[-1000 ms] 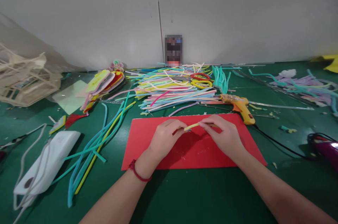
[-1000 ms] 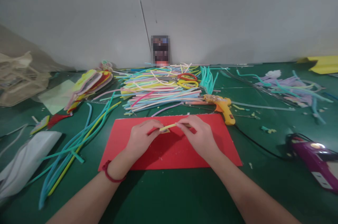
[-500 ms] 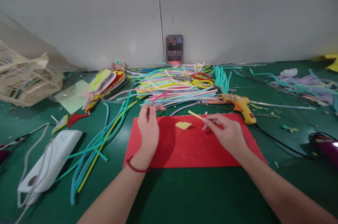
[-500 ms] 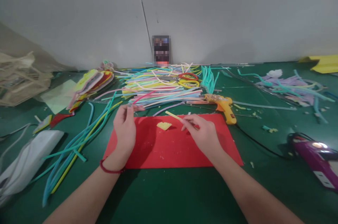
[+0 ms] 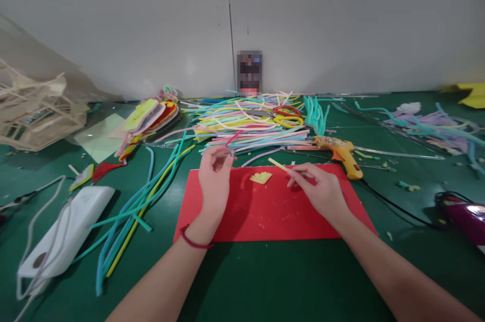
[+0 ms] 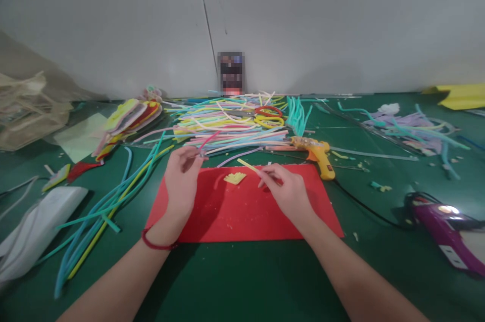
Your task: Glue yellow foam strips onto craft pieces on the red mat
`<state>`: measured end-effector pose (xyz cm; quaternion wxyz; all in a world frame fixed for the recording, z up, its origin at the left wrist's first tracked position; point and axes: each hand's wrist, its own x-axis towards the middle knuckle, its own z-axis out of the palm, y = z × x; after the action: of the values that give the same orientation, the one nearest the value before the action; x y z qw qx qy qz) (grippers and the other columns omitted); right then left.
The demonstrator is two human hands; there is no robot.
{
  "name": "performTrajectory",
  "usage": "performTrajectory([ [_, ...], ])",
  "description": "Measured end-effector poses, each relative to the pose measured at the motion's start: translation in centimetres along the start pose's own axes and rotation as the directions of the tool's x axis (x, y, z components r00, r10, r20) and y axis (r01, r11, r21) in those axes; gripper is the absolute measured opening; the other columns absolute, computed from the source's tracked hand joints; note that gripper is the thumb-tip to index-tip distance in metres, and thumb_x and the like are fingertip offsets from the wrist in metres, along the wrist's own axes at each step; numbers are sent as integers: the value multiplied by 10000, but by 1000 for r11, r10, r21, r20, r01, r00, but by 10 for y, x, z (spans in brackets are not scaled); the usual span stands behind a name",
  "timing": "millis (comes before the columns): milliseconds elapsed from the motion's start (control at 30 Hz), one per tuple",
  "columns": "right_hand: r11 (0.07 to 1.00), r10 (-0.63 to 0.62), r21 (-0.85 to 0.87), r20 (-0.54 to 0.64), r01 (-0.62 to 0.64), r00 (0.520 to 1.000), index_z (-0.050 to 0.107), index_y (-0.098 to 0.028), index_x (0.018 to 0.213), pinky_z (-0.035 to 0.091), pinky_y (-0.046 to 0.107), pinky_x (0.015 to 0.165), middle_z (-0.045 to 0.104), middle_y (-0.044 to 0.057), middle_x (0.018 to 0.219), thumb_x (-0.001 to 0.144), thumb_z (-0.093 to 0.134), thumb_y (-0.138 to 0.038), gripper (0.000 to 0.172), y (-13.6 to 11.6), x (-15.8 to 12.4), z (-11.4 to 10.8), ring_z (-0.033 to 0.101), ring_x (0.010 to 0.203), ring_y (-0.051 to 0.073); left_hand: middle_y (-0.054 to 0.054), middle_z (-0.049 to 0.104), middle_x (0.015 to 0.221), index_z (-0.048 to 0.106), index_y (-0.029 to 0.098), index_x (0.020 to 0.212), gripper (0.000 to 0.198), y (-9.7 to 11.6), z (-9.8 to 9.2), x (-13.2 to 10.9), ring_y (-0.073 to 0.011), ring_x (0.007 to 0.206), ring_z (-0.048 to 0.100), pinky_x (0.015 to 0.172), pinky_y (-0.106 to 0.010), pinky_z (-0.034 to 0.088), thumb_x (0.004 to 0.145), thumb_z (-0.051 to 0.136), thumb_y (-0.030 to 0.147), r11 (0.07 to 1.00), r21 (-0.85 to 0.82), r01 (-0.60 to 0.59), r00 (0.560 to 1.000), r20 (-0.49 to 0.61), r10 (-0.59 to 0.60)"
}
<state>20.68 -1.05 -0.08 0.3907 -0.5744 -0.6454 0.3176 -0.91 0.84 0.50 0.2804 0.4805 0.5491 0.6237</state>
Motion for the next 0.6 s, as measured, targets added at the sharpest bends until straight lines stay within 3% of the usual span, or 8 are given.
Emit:
performTrajectory([
  [67,1000,-12,11,15,12,1000,623,-189,829,553,272,608,674,19,638,846,533,-447,275,1,0,0,664,612,164,-48,642,1055,564,222,1037,243,2,0,-4,-177,944,630,849,-348,499,800,615,211,979,147,-143,989,53,136],
  [133,999,-48,-1,33,48,998,628,-198,806,545,263,611,675,16,652,854,532,-428,255,2,0,1,659,614,156,-58,618,1134,559,240,1107,294,4,1,-8,-193,1056,582,907,-362,471,818,614,217,909,263,-324,940,194,279],
  [167,997,-80,-16,40,81,996,632,-202,797,540,260,616,677,16,667,856,535,-416,242,2,-1,1,657,621,153,-62,622,1139,559,240,1120,297,4,1,-10,-195,1074,573,928,-370,458,828,611,229,854,288,-434,888,296,351],
  [233,985,-161,-59,58,164,985,644,-211,801,531,262,636,685,20,707,862,538,-392,219,1,-3,2,654,648,152,-53,652,1102,579,230,1094,249,5,2,-14,-195,1074,577,987,-401,410,846,598,248,722,271,-637,731,508,455],
  [300,964,-237,-101,90,246,967,654,-220,808,522,266,653,689,21,737,870,533,-379,209,-1,-4,4,649,671,152,-24,693,1010,611,219,1014,150,4,3,-17,-177,1003,615,1026,-429,362,875,560,242,634,218,-742,593,656,468],
  [333,955,-262,-111,107,273,959,657,-224,809,518,264,650,689,19,739,875,527,-377,212,-1,-5,5,645,671,149,-8,707,950,622,213,965,117,3,4,-18,-163,944,635,1027,-430,358,890,534,232,618,205,-759,558,694,455],
  [433,943,-301,-110,127,315,945,663,-232,817,514,252,633,692,16,752,876,528,-378,207,-2,-6,7,640,674,144,8,714,830,630,197,881,136,3,5,-19,-132,782,645,942,-377,430,909,498,219,634,216,-743,568,704,426],
  [600,892,-431,-127,55,435,901,664,-234,888,514,282,718,698,29,822,856,577,-311,121,0,-4,8,636,772,161,-19,699,787,629,182,876,126,3,5,-17,-149,756,622,749,-312,493,899,516,233,670,228,-706,622,651,434],
])
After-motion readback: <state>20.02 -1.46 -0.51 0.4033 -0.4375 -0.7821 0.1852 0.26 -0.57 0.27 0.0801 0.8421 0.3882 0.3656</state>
